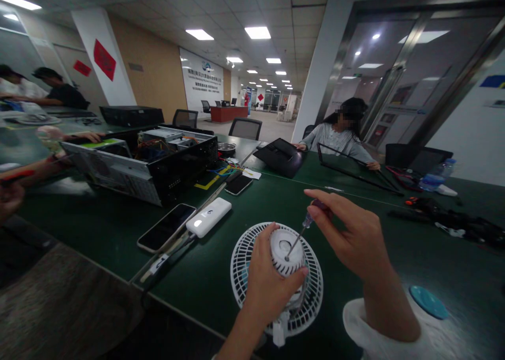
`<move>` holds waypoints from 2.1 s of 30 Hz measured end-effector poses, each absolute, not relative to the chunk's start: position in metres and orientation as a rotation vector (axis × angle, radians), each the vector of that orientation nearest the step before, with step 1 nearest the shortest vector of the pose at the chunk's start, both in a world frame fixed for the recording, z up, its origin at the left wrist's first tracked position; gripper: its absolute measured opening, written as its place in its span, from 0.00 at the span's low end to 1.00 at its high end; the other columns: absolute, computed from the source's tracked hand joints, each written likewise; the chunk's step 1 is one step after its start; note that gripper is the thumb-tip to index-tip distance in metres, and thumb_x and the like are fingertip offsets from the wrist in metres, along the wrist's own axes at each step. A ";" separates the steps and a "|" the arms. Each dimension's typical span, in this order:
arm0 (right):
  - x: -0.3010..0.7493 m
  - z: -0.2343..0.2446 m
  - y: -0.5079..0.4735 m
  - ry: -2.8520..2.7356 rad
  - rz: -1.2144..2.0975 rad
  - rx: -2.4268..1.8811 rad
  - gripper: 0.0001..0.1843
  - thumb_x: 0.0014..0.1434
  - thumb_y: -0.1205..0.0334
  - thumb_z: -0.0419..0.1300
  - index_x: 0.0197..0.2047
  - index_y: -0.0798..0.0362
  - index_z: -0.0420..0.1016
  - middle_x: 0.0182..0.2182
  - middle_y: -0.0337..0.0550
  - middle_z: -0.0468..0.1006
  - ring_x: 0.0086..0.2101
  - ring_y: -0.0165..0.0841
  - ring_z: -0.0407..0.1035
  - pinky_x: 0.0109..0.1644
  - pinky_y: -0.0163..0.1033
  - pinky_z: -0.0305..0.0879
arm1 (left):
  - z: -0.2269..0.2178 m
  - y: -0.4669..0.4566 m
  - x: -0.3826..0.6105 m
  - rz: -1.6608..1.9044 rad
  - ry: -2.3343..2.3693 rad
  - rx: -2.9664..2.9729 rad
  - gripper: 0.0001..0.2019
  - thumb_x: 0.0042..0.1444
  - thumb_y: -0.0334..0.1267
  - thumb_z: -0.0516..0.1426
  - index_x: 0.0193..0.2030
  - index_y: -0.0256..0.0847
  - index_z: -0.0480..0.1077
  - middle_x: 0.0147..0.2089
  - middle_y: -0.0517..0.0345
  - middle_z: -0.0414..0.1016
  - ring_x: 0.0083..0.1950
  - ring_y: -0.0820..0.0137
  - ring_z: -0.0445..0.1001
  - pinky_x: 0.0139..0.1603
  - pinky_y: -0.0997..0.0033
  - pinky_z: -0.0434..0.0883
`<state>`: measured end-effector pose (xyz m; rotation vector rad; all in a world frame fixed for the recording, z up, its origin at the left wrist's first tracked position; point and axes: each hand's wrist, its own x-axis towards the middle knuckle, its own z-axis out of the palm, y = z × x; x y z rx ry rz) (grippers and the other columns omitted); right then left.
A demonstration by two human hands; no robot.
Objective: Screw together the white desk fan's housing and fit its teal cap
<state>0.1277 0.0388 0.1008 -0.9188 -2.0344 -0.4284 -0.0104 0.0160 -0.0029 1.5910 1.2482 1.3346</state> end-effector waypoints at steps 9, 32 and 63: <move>0.132 0.098 0.048 -1.998 -0.290 -0.960 0.11 0.59 0.66 0.54 0.45 0.57 0.72 0.28 0.41 0.76 0.26 0.29 0.70 0.31 0.33 0.66 | -0.001 0.016 -0.010 1.335 1.260 1.595 0.34 0.43 0.33 0.62 0.58 0.42 0.54 0.59 0.49 0.60 0.60 0.58 0.59 0.62 0.52 0.55; 0.140 0.098 0.050 -1.997 -0.110 -1.036 0.12 0.60 0.64 0.54 0.46 0.56 0.72 0.29 0.41 0.77 0.27 0.28 0.70 0.31 0.33 0.66 | -0.003 0.018 -0.011 1.373 1.258 1.608 0.34 0.42 0.34 0.62 0.57 0.41 0.55 0.58 0.49 0.62 0.60 0.56 0.60 0.62 0.50 0.56; 0.107 0.103 0.020 -1.941 -0.360 -0.774 0.07 0.58 0.69 0.56 0.41 0.56 0.72 0.30 0.43 0.77 0.32 0.30 0.70 0.36 0.36 0.68 | -0.001 0.018 -0.008 1.438 1.243 1.593 0.33 0.42 0.34 0.62 0.56 0.42 0.55 0.57 0.51 0.63 0.59 0.58 0.62 0.61 0.54 0.58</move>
